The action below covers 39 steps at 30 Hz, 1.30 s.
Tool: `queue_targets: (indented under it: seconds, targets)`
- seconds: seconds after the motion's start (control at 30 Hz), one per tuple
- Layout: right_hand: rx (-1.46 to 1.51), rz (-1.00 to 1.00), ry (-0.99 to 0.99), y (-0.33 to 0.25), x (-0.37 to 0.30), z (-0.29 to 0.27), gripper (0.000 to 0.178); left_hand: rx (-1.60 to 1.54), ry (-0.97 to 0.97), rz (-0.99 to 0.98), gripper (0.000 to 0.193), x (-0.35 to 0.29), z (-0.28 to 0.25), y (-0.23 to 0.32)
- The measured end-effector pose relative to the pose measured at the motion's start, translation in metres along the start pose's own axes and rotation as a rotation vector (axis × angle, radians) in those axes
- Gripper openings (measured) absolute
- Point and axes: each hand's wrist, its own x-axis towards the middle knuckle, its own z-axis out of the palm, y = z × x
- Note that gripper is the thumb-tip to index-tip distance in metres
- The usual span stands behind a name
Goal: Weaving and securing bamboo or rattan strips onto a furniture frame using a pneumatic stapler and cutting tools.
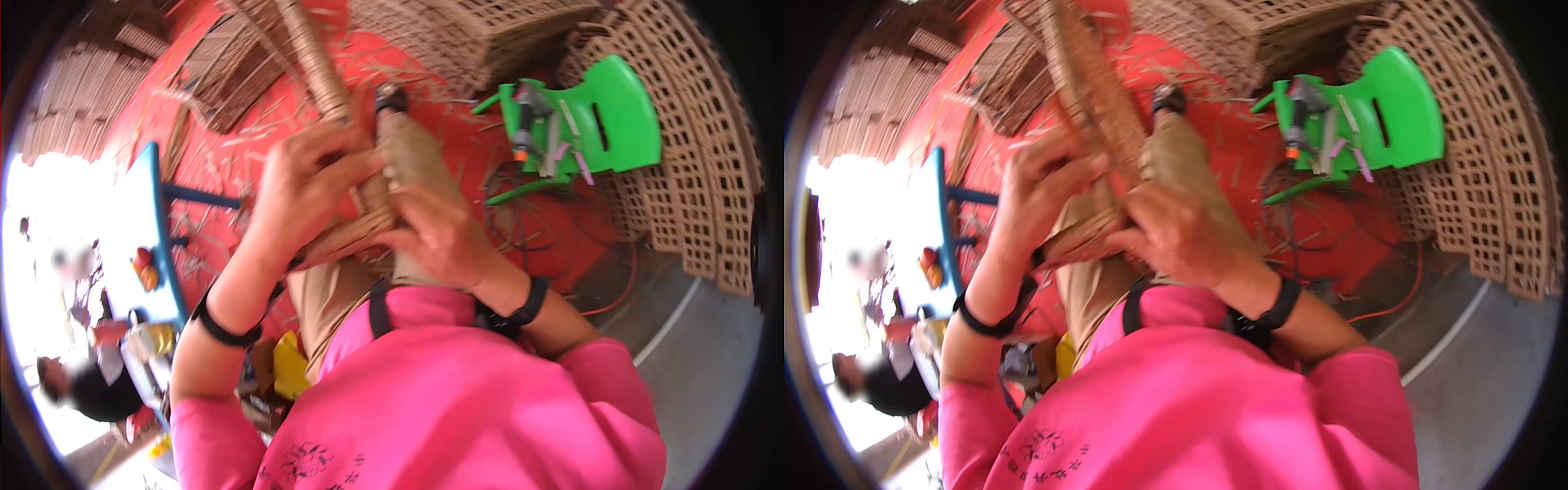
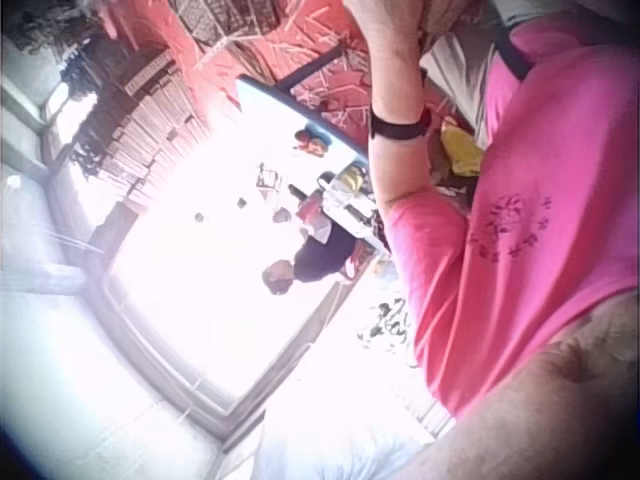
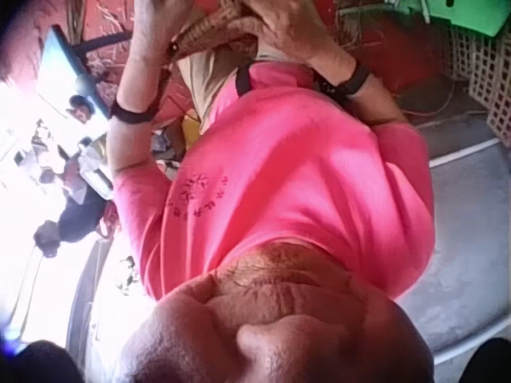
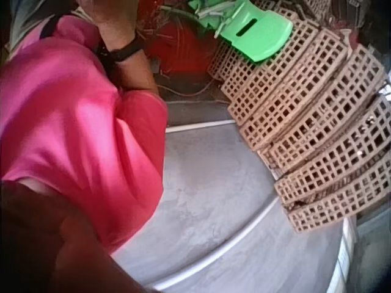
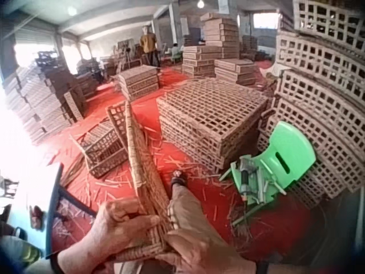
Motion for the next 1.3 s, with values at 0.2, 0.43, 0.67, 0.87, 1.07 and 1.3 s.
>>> queue_targets:
  seconds: [0.2, 0.43, 0.67, 0.87, 1.07, 1.3]
  targets:
    - [0.29, 0.405, 0.073, 0.055, -0.025, -0.022, 0.043, -0.055, 0.017, -0.134, 0.012, -0.002, 0.0, 0.005]
    - [-0.711, 0.732, 0.185, 0.269, -0.122, -0.115, 0.036, -0.078, 0.016, -0.223, 0.01, -0.002, -0.003, 0.009]
    - [-0.836, 1.363, -0.082, 0.39, -0.182, -0.211, 0.093, -0.256, 0.039, -0.292, 0.019, -0.003, -0.003, 0.007]
    - [-0.646, 1.472, -0.326, 0.441, -0.199, -0.225, 0.087, -0.305, 0.042, -0.386, 0.019, -0.006, -0.006, 0.008]
    - [-0.285, 1.189, -0.102, 0.465, -0.221, -0.224, 0.067, -0.353, 0.058, -0.437, 0.025, -0.009, -0.005, 0.01]
    - [-0.258, 1.265, -0.079, 0.454, -0.222, -0.23, 0.098, -0.447, -0.003, -0.464, 0.024, -0.004, -0.01, 0.003]
